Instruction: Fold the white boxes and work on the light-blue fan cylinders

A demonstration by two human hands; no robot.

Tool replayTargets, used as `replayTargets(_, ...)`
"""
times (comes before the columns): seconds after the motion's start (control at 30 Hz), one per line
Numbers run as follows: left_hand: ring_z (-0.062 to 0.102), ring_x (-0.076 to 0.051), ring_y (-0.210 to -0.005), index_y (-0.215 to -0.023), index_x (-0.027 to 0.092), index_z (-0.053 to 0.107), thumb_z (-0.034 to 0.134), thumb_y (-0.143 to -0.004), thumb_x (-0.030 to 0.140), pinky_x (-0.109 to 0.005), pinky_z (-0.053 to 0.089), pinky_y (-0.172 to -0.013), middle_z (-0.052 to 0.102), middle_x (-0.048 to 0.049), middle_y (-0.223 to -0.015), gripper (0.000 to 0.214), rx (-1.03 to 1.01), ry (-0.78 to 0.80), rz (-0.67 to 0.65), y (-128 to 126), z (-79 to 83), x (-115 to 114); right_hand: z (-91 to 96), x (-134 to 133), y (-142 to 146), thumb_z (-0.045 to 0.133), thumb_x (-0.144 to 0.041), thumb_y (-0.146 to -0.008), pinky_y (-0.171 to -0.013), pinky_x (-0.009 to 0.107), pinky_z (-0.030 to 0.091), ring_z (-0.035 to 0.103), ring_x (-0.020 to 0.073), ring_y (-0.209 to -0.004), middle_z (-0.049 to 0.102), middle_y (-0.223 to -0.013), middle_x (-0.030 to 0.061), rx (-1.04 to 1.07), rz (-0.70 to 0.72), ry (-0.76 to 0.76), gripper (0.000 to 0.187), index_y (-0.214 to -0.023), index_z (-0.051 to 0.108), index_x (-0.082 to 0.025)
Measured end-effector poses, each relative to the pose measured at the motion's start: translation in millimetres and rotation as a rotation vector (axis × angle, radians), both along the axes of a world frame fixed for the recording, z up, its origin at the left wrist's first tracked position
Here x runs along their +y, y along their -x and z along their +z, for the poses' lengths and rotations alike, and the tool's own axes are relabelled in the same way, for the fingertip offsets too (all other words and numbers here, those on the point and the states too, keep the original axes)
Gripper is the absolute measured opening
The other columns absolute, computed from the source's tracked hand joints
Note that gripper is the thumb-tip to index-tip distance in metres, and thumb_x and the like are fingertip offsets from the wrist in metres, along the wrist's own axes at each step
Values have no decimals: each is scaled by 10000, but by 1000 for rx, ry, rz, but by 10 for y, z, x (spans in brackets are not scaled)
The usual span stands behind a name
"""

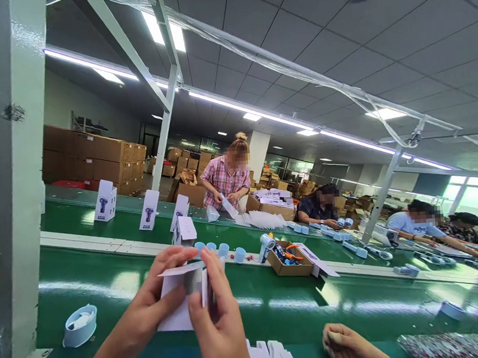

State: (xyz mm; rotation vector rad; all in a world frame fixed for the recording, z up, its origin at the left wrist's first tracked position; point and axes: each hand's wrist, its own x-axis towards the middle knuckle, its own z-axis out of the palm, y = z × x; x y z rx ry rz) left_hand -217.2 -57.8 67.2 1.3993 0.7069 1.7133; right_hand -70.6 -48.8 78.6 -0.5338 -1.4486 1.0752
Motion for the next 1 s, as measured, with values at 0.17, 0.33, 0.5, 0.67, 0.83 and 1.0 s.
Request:
replayTargets(0.17, 537, -219, -1115, -1122, 294, 635, 620, -905, 418, -275, 475, -912, 559, -41, -1194, 250, 19, 43, 110, -113, 103, -86, -99, 20, -27, 536, -618, -904, -1175, 404, 246, 338, 240, -1401, 485, -1449, 2, -69, 23, -77, 505, -1316, 575, -329)
replayTargets(0.33, 497, -248, -1175, -1005, 246, 669, 459, -979, 456, -346, 385, -1027, 552, -65, -1158, 297, 112, -183, -58, -138, 70, -66, -192, 91, -65, 612, -496, -898, -1075, 386, 396, 508, 239, -1252, 627, -1240, 37, -48, -133, -68, 324, -1153, 626, -297)
replayTargets(0.5, 514, -224, -1103, -981, 238, 548, 548, -941, 313, -327, 429, -930, 536, -46, -1138, 84, 118, -83, -95, -157, 25, -56, -139, 10, -190, 597, -489, -891, -1113, 472, 329, 440, 284, -1313, 538, -1370, 56, -4, 107, 11, 405, -1249, 610, -299)
replayTargets(0.67, 529, -189, -1082, -998, 260, 405, 477, -966, 225, -363, 411, -983, 556, -36, -1108, 87, 112, -109, 14, -361, 35, -76, -126, -60, -155, 646, -308, -851, -1019, 391, 429, 551, 236, -1165, 638, -1145, 31, -35, -229, -131, 110, -952, 685, -286)
replayTargets(0.83, 502, -204, -1151, -1110, 279, 426, 443, -993, 345, -389, 400, -1016, 523, -56, -1173, 135, 185, -129, -61, -303, 40, -116, -87, -82, -188, 707, -358, -799, -1055, 442, 394, 491, 281, -1257, 629, -1216, 55, -10, -182, -49, 173, -950, 700, -274)
replayTargets(1.0, 395, -353, -1302, -1238, 303, 504, 850, -663, 379, -407, 451, -966, 378, -103, -1402, 676, 524, -234, -73, -96, 99, -260, -28, -112, -274, 705, -501, -821, -1083, 509, 354, 429, 306, -1326, 574, -1345, 52, 151, -6, 143, 273, -1003, 699, -298)
